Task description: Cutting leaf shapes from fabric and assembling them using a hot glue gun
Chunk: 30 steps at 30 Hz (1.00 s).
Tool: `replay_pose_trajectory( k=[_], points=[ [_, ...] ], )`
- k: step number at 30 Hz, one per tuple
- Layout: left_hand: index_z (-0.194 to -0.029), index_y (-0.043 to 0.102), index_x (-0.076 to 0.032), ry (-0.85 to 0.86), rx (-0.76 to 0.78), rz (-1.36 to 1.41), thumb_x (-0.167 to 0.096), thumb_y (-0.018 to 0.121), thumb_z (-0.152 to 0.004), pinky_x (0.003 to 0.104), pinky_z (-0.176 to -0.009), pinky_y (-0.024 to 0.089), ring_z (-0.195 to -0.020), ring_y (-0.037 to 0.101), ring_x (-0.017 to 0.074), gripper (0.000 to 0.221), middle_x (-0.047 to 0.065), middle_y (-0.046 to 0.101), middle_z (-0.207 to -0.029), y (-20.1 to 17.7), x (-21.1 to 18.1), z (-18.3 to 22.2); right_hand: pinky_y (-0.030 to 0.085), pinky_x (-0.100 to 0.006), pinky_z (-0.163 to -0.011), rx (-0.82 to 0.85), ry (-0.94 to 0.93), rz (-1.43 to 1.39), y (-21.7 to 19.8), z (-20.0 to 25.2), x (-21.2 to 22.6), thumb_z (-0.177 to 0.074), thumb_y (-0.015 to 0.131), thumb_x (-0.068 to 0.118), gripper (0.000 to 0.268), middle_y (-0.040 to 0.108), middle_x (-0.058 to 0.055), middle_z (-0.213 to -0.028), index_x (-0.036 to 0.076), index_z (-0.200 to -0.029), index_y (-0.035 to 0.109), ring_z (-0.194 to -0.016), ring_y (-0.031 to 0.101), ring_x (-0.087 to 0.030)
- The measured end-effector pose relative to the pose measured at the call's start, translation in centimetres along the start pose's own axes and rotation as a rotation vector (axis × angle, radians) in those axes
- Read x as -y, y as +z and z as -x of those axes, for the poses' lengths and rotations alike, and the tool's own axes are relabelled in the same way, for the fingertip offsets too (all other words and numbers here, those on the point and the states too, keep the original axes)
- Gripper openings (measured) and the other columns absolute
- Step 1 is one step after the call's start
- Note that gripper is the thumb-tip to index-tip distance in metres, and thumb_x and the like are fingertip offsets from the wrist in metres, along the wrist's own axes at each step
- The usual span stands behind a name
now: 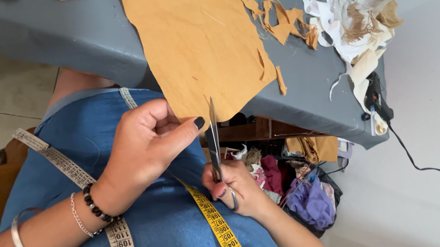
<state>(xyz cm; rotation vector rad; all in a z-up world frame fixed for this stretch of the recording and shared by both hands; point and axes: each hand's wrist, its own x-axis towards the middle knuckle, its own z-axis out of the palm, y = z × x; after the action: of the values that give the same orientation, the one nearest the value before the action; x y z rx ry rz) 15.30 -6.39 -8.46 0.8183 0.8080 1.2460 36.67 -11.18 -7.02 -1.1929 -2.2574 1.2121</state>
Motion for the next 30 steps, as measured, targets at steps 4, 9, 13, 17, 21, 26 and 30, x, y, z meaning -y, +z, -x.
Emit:
replay_pose_trajectory(
  k=[4, 9, 13, 17, 21, 26, 30],
  points=[
    [-0.091, 0.074, -0.004, -0.029, -0.005, -0.038, -0.011, 0.074, -0.089, 0.018, -0.065, 0.048, -0.081, 0.057, -0.0016, 0.008, -0.006, 0.071, -0.085, -0.6, 0.3, 0.1, 0.038, -0.031, -0.060, 0.066, -0.023, -0.009, -0.7, 0.2, -0.5, -0.104, 0.026, 0.074, 0.065, 0.047, 0.004, -0.069, 0.018, -0.077, 0.047, -0.059, 0.045, -0.015],
    [-0.093, 0.075, -0.003, -0.100, 0.002, 0.006, -0.010, 0.075, -0.085, 0.019, -0.066, 0.053, -0.081, 0.069, 0.0033, 0.011, 0.003, 0.081, -0.090, -1.1, -0.6, 0.1, 0.038, -0.031, -0.063, 0.112, -0.021, -0.104, -1.4, -0.3, -0.1, -0.103, 0.031, 0.073, 0.063, 0.048, 0.004, -0.070, 0.021, -0.072, 0.047, -0.062, 0.045, -0.014],
    [-0.094, 0.074, -0.004, -0.074, 0.017, -0.013, -0.012, 0.074, -0.085, 0.018, -0.065, 0.053, -0.080, 0.071, 0.0035, 0.012, 0.004, 0.083, -0.090, -1.7, -0.6, 0.3, 0.035, -0.030, -0.061, 0.149, -0.022, -0.158, -1.8, -0.6, 0.3, -0.101, 0.033, 0.077, 0.068, 0.047, 0.002, -0.071, 0.018, -0.071, 0.049, -0.062, 0.044, -0.016],
    [-0.087, 0.075, -0.007, -0.053, -0.019, -0.094, -0.012, 0.080, -0.083, 0.019, -0.056, 0.042, -0.066, 0.051, -0.0020, 0.008, -0.006, 0.072, -0.076, -2.2, -0.2, 0.6, 0.038, -0.028, -0.058, 0.209, 0.043, -0.087, -2.6, 0.1, -1.0, -0.097, 0.032, 0.081, 0.069, 0.051, 0.007, -0.068, 0.022, -0.069, 0.051, -0.059, 0.048, -0.011],
    [-0.073, 0.064, -0.011, -0.030, -0.042, -0.165, -0.025, 0.082, -0.089, 0.024, -0.048, 0.026, -0.057, 0.031, 0.0024, 0.028, -0.009, 0.041, -0.058, -2.5, -0.2, 0.5, 0.041, -0.031, -0.056, 0.274, -0.026, -0.028, -3.4, -0.8, -0.1, -0.103, 0.027, 0.073, 0.065, 0.051, 0.005, -0.070, 0.021, -0.072, 0.050, -0.058, 0.051, -0.015],
    [-0.073, 0.070, -0.012, -0.048, -0.041, -0.207, -0.020, 0.080, -0.089, 0.024, -0.048, 0.028, -0.055, 0.034, 0.0014, 0.021, -0.010, 0.044, -0.056, -2.5, -0.8, 0.6, 0.039, -0.031, -0.054, 0.339, -0.013, 0.045, -4.2, -2.8, 1.9, -0.102, 0.021, 0.077, 0.071, 0.048, 0.003, -0.068, 0.015, -0.078, 0.047, -0.056, 0.047, -0.015],
    [-0.064, 0.035, -0.015, -0.094, -0.060, -0.236, -0.019, 0.079, -0.085, 0.027, -0.052, 0.023, -0.060, 0.028, 0.0038, 0.049, -0.009, 0.031, -0.061, -2.7, -1.1, 0.8, 0.042, -0.029, -0.058, 0.401, 0.033, 0.076, -4.7, -4.2, 2.6, -0.096, 0.017, 0.083, 0.076, 0.051, 0.003, -0.071, 0.016, -0.077, 0.047, -0.061, 0.051, -0.014]
  ],
)
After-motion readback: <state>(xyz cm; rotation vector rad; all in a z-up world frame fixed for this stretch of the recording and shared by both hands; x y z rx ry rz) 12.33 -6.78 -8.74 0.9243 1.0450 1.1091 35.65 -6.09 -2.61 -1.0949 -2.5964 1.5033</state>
